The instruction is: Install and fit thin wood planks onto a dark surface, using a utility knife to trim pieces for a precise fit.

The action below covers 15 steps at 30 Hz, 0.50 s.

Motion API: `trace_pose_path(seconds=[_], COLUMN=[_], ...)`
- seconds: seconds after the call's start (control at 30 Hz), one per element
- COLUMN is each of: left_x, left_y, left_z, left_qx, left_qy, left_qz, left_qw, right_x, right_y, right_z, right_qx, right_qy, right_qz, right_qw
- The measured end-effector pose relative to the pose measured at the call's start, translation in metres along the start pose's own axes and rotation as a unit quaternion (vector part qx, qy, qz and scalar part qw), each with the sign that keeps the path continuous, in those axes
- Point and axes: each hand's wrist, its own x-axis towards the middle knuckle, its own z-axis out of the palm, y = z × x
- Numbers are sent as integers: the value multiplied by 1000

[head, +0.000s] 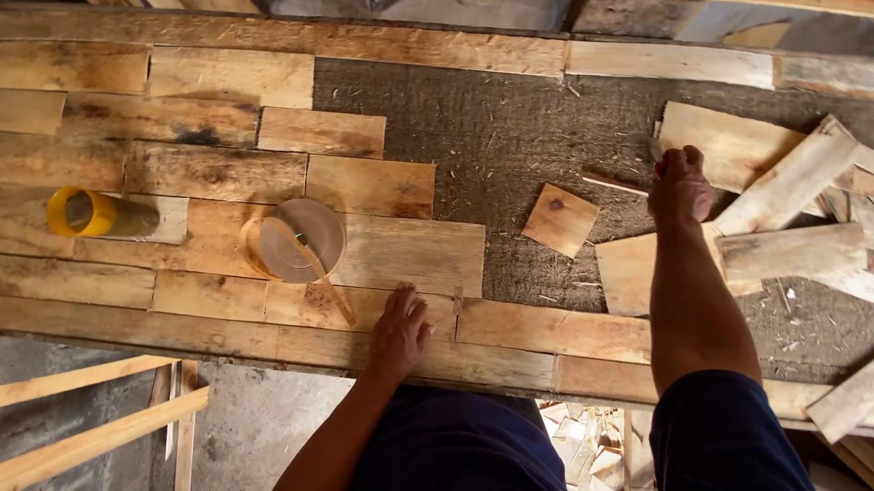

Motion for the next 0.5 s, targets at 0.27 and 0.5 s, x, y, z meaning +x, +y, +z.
trace_pose_path(seconds=[0.27,0.5], left_x=[1,1], left_y=[4,1], left_z=[-8,-8], left_qx=[-9,-1], left_qy=[0,-24], left_qz=[-2,-7], left_qw=[1000,1000], right_x=[24,26], right_y=[16,9], right_z=[5,3], right_qx=[-90,-112], right_qy=[-101,-143], right_qz=[-13,-12], right_qw=[991,983])
